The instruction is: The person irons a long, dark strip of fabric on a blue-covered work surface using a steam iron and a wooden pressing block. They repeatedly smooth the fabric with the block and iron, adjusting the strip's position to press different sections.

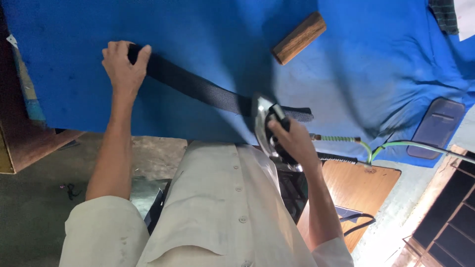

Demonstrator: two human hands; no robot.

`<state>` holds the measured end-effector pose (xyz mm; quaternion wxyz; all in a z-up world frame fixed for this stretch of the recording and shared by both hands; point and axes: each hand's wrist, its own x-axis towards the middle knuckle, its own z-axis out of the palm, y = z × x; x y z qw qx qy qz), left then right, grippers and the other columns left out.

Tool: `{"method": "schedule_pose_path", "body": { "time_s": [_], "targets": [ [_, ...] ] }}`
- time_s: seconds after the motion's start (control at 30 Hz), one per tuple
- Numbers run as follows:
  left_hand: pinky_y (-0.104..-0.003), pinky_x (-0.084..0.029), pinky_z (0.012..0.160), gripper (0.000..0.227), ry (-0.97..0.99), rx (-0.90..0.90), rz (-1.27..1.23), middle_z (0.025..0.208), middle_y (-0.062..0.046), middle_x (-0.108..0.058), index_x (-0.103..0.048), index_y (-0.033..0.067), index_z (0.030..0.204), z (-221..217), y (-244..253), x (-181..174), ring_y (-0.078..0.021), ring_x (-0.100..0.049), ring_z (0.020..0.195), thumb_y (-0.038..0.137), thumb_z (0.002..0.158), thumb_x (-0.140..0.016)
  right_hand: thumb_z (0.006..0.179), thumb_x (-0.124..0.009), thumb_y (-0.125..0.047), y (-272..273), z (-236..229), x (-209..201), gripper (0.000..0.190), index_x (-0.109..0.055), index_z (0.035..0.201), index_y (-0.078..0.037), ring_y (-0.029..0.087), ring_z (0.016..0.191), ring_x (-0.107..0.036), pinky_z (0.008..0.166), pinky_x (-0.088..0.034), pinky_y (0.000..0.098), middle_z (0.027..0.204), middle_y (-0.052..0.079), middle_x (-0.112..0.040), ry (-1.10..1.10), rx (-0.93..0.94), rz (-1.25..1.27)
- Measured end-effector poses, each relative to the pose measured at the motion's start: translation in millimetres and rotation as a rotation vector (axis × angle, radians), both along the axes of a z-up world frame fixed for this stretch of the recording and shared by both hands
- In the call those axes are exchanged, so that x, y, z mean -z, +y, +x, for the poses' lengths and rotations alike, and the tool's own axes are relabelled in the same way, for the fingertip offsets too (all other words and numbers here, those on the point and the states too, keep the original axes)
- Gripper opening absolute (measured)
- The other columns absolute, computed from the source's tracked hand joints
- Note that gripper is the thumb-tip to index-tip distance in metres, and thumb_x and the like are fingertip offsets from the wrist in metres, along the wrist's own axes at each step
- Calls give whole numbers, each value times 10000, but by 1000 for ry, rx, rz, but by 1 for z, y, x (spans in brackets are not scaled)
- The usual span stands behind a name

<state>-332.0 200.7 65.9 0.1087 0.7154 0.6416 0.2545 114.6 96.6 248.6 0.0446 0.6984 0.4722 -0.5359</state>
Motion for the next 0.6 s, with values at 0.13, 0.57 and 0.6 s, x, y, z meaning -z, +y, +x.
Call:
{"method": "schedule_pose_path", "body": {
  "time_s": [0.13, 0.57, 0.6],
  "targets": [
    [-458, -383, 702, 446, 86, -82, 12, 1095, -112, -498, -620, 65, 1151, 6, -2, 13, -307, -416, 873, 509, 1162, -583, 883, -346, -824, 17, 10, 28, 694, -283, 667, -167, 105, 510, -280, 498, -213, 346, 566, -44, -269, -101, 58, 90],
    [-429, -270, 662, 249, 153, -118, 115, 997, -73, -491, -611, 117, 1020, 17, 18, 15, -263, -360, 795, 311, 1176, -615, 882, -569, -726, -5, -14, 66, 742, -627, 978, 7, 435, 790, -659, 701, -463, 479, 796, 258, -676, -146, -212, -84],
    [-419, -259, 663, 248, 174, -106, 145, 970, -62, -476, -602, 123, 1005, 17, 19, 15, -251, -338, 779, 296, 1181, -623, 903, -642, -472, -23, 0, 100, 473, -464, 1280, -249, 357, 673, -591, 611, -467, 438, 864, 196, -580, -181, -667, 163]
  ]
}}
